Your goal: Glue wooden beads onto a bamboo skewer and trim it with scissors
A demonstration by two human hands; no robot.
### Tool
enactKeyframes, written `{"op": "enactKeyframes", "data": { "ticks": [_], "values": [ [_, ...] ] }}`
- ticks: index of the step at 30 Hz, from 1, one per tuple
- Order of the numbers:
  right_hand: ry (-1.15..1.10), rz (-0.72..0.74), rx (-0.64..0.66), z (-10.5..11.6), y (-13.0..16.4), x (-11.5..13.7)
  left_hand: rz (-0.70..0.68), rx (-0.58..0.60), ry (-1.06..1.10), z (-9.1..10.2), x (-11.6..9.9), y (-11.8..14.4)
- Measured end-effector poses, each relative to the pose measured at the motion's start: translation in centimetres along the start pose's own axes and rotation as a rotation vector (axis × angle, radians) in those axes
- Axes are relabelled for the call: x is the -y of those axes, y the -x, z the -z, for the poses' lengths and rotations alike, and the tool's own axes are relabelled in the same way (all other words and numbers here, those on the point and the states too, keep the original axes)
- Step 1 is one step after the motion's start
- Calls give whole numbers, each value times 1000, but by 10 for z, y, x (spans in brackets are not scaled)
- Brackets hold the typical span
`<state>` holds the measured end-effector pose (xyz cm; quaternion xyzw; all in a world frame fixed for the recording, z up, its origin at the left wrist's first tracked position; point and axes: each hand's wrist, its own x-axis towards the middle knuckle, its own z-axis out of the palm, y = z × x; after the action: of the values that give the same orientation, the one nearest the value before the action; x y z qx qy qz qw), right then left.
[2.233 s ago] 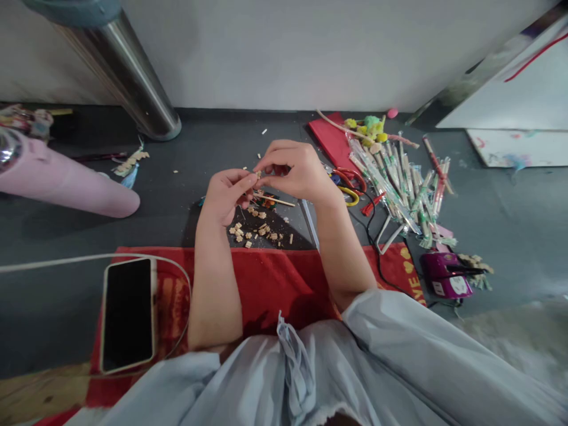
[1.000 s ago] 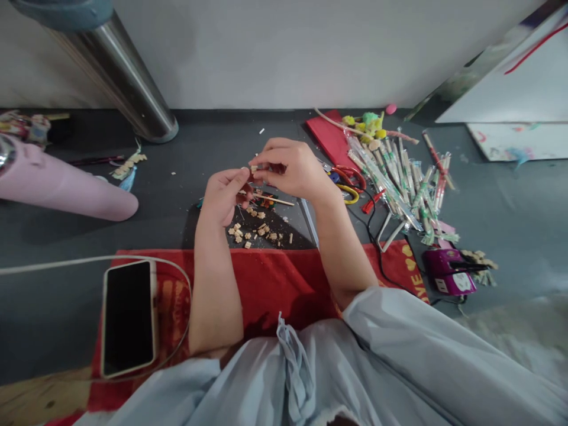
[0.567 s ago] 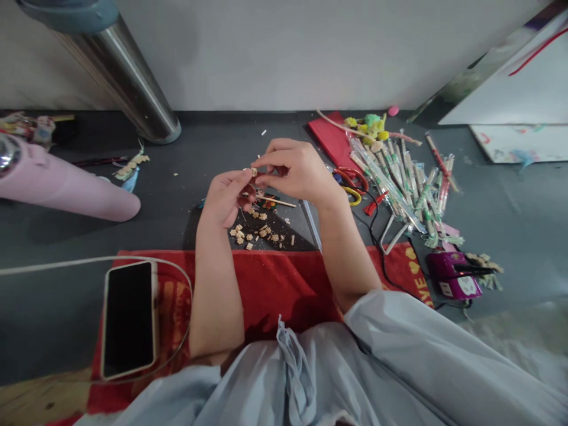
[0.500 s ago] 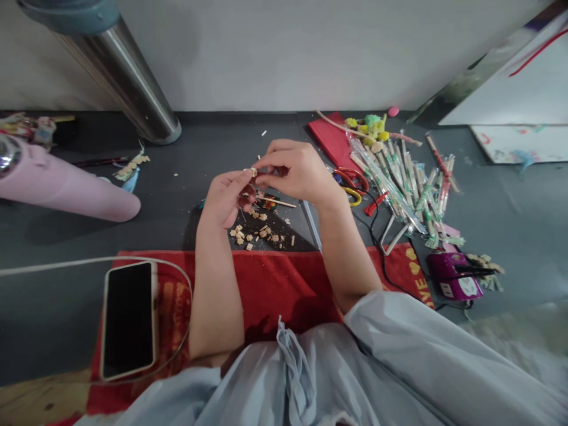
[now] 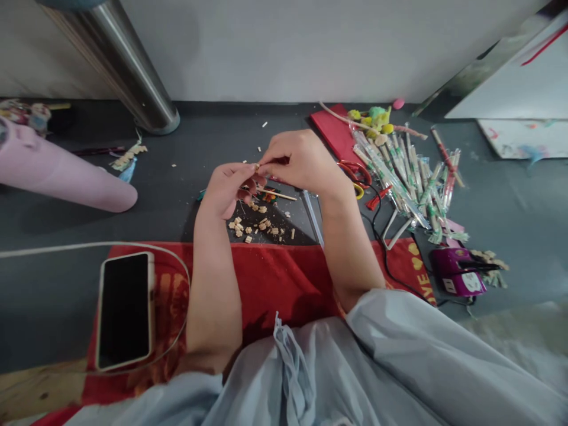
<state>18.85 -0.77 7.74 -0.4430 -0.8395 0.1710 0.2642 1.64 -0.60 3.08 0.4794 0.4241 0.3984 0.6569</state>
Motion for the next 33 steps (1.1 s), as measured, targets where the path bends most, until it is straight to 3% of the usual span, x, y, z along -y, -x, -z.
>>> {"op": "enactKeyframes", "data": {
  "ticks": [9,14,18,22,26,28,33],
  "values": [
    [139,-12,13,13,2,3,-41,6,-75,-2,3,-2],
    [264,-128,8,39,7,15,-71,-57,-116,0,5,-4],
    [283,-50,-5,63,18,25,-98,-68,-90,3,5,-8],
    [393,-149,15,75,39,30,-93,-72,1,4,5,-11],
    [292,-107,-71,57,70,25,-126,-127,16,6,7,-12],
    [192,-78,-86,36,87,22,-127,-163,-7,8,8,-13],
    [98,-182,-189,-20,126,17,-205,-219,-134,6,5,-13]
  ]
}}
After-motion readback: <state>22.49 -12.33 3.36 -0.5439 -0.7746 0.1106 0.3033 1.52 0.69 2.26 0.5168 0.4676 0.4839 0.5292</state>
